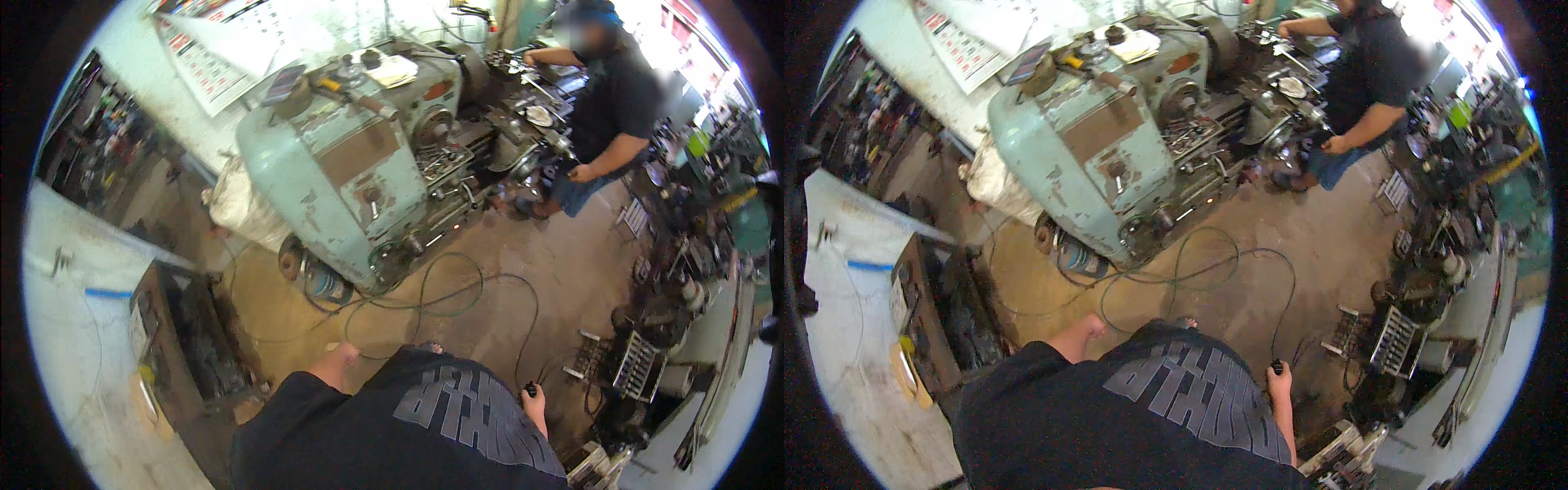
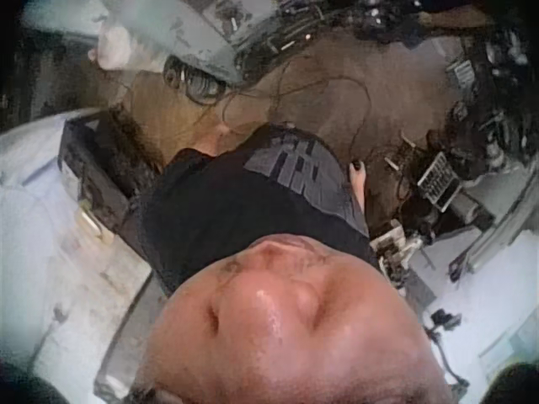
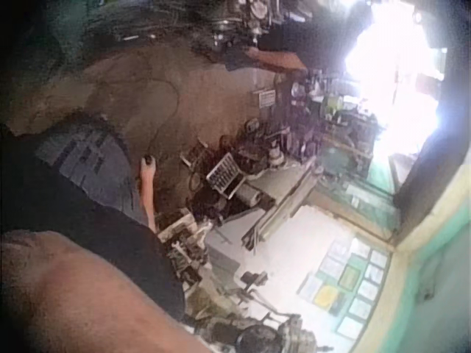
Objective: The person operates a milling machine, adjusting the workpiece and machine controls. They use a wrench to tighten components and manipulate the machine's levers and knobs to position the tool.
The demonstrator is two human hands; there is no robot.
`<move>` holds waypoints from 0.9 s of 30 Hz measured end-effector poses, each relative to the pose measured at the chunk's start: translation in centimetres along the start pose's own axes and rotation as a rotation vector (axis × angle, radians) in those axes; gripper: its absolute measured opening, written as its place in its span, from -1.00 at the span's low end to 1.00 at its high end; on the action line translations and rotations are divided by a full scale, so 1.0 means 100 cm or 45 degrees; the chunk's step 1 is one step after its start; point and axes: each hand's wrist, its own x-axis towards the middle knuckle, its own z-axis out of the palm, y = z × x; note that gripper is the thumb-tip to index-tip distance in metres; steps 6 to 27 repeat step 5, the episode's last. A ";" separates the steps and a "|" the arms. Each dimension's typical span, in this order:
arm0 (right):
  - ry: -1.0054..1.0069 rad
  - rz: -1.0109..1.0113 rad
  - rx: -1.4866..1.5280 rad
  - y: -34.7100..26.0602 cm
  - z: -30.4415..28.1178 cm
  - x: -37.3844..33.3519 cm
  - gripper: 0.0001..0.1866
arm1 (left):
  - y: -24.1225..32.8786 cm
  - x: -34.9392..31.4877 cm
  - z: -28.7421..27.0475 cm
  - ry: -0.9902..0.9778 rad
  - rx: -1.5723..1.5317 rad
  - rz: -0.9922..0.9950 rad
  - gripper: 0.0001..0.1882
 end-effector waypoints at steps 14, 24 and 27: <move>-0.342 -0.231 -0.200 0.024 0.004 0.049 -0.57 | -0.064 -0.076 0.047 -0.056 0.112 -0.217 -0.80; -0.342 -0.231 -0.200 0.024 0.004 0.049 -0.57 | -0.064 -0.076 0.047 -0.056 0.112 -0.217 -0.80; -0.342 -0.231 -0.200 0.024 0.004 0.049 -0.57 | -0.064 -0.076 0.047 -0.056 0.112 -0.217 -0.80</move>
